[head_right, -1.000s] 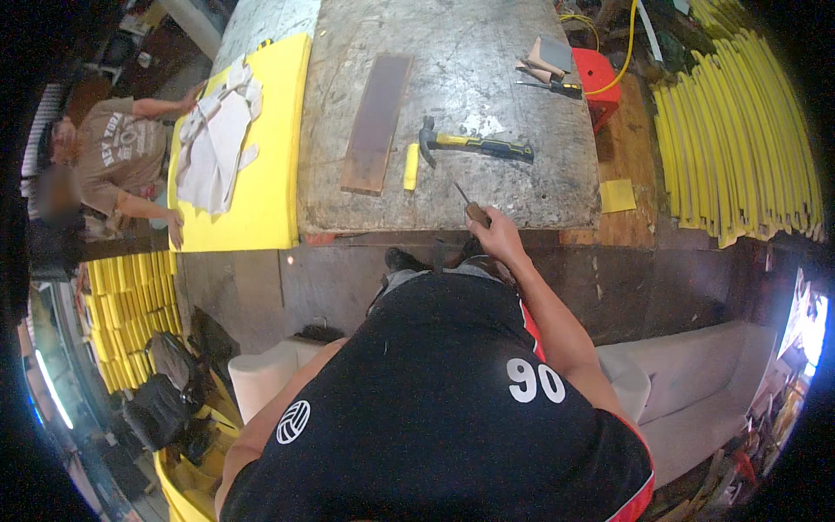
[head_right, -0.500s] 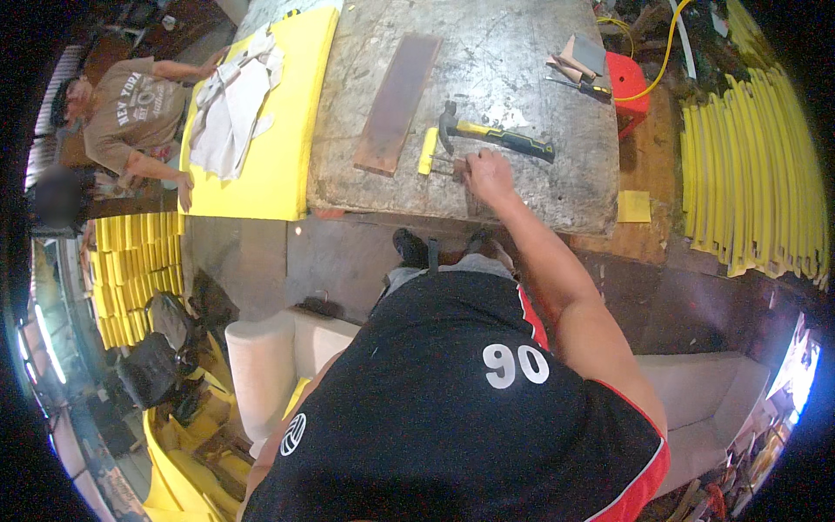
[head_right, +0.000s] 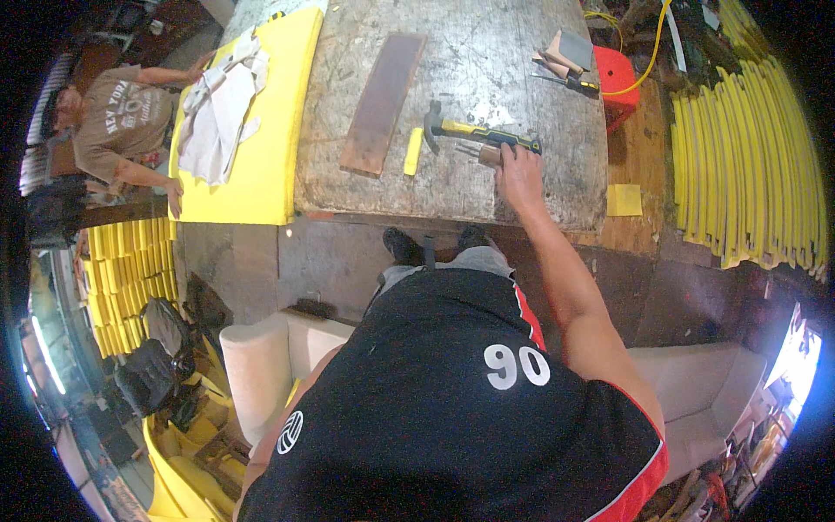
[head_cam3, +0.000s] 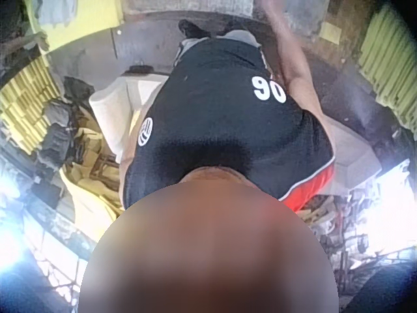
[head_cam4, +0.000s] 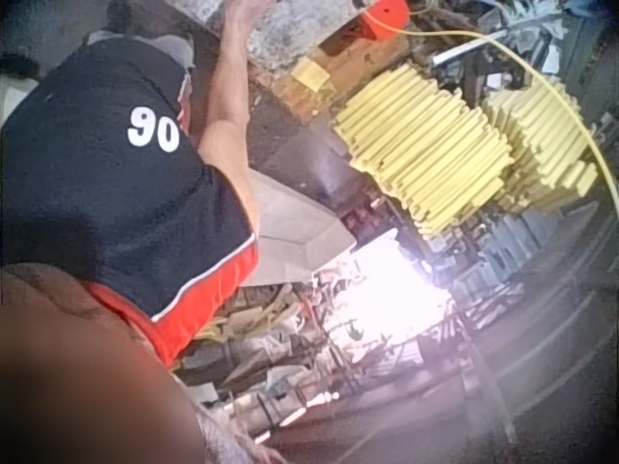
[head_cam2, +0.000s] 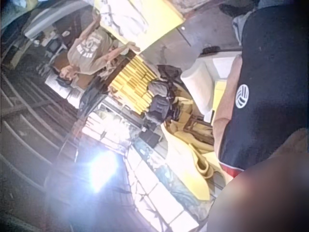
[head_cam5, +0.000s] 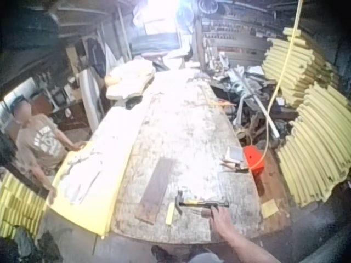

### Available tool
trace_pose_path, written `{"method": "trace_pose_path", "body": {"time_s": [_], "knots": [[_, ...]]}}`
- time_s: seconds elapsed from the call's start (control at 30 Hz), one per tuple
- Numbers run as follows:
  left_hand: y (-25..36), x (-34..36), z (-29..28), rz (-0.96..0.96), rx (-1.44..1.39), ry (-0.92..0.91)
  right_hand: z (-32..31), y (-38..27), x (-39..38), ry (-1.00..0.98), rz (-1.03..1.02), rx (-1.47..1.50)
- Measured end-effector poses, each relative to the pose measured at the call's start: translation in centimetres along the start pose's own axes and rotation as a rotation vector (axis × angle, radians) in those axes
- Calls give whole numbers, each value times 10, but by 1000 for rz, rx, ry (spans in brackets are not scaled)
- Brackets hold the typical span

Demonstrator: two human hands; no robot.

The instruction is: The person sharpens a small metal tool by hand on a sanding block, then uses an angle grinder to grind the tool's tip, producing sparks. The person repeats the hand sanding and inspection of the tool throughout the clip.

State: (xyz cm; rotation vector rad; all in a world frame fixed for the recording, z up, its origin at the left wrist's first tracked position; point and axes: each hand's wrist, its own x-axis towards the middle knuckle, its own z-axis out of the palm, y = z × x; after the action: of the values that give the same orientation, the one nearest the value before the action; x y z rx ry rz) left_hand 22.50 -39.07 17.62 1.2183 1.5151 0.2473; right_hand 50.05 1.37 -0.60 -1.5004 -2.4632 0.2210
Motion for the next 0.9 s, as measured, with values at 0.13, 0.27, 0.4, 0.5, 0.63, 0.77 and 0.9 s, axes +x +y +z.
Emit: {"method": "trace_pose_path", "body": {"time_s": [0.13, 0.27, 0.4, 0.5, 0.63, 0.77, 0.9], "knots": [[36, 10, -23, -7, 86, -35, 10, -23, -17, 84, -142, 182], [40, 15, -26, -11, 147, -88, 7, -79, -21, -109, -249, 315], [41, 5, -20, -70, 75, -46, 29, -117, 2, -79, -365, 330], [18, -13, 2, -84, -67, -20, 38, -133, 31, -206, -383, 263], [1, -37, 35, -207, -157, -60, 72, -130, 52, -199, -439, 204], [7, -57, 62, -173, -69, -78, 76, -130, 53, -236, -499, 146], [-55, -80, 122, -60, -398, 130, 76, -138, 35, -144, -540, 219]]}}
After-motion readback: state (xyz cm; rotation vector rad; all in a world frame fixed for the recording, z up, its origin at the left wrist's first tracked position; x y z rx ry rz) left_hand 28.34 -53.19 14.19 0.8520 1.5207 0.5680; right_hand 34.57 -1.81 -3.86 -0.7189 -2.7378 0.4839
